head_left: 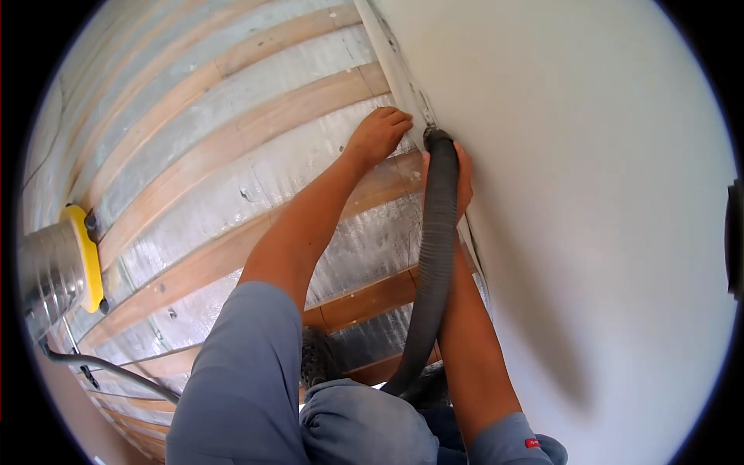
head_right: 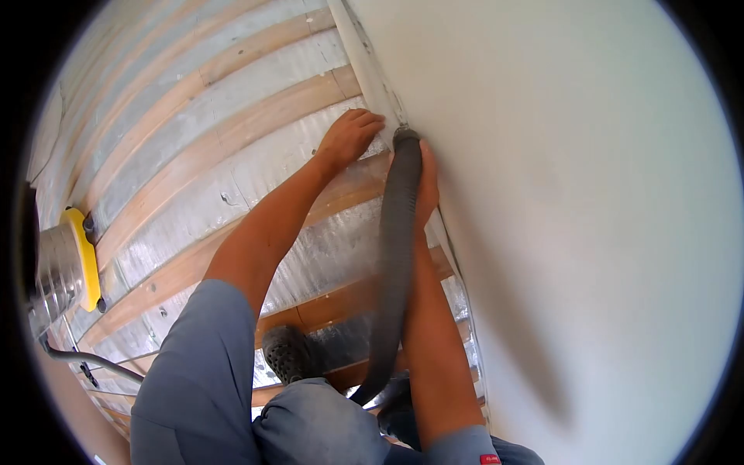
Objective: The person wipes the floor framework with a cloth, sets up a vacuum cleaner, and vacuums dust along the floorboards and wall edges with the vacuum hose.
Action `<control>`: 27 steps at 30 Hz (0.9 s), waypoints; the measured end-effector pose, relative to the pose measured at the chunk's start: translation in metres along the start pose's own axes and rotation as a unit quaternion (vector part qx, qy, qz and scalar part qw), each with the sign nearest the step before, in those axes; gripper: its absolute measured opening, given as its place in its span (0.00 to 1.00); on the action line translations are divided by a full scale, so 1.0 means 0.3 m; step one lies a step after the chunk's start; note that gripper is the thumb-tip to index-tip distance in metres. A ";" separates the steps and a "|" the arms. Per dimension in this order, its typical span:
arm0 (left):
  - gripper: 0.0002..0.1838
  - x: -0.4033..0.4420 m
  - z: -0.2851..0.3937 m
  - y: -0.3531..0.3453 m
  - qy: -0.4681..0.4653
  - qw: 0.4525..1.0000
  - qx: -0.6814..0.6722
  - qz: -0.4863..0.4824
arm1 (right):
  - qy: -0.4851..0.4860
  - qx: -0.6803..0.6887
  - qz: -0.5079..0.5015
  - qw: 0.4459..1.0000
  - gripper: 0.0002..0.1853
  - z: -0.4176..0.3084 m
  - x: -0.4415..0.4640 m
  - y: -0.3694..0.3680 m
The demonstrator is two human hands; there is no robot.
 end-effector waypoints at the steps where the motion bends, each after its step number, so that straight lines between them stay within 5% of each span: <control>1: 0.09 -0.005 0.004 0.000 0.001 1.000 0.003 0.019 | -0.032 0.020 0.004 0.999 0.24 0.030 0.020 -0.024; 5: 0.08 0.005 -0.016 0.008 0.030 0.999 -0.014 0.001 | 0.036 0.094 -0.007 0.995 0.18 0.132 0.107 -0.146; 12: 0.12 0.005 -0.023 0.036 0.060 0.993 -0.103 -0.022 | -0.241 0.380 0.014 0.893 0.16 0.105 0.233 -0.269; 15: 0.08 0.047 0.008 0.088 0.052 0.993 -0.098 0.041 | -0.149 0.303 -0.024 0.941 0.16 0.141 0.242 -0.274; 17: 0.09 0.037 -0.013 0.077 0.040 0.995 -0.086 0.036 | 0.009 0.041 -0.061 0.997 0.17 0.152 0.245 -0.260; 18: 0.09 0.030 -0.017 0.067 0.047 0.996 -0.075 0.024 | 0.013 0.045 -0.057 0.997 0.17 0.140 0.239 -0.242; 20: 0.09 0.036 -0.008 0.077 0.055 0.996 -0.066 0.002 | -0.245 0.224 -0.015 0.943 0.17 0.150 0.209 -0.195; 24: 0.11 0.010 -0.037 0.004 0.033 0.995 -0.087 0.020 | -0.217 0.199 0.010 0.956 0.16 0.185 0.112 -0.103; 26: 0.09 0.020 -0.031 0.017 0.036 0.995 -0.090 0.027 | 0.021 -0.028 -0.036 0.999 0.19 0.097 0.058 -0.049; 27: 0.09 0.018 -0.030 0.020 0.036 0.996 -0.082 0.011 | 0.008 -0.039 -0.033 0.999 0.19 0.088 0.038 -0.020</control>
Point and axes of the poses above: each hand's wrist, its own x-axis towards the middle knuckle, its own y-axis out of the back of the hand, z = x × y, the point moved 2 cm from there along x, towards the middle knuckle, and after that the axes turned 9 degrees about x, right-handed, at the moved point
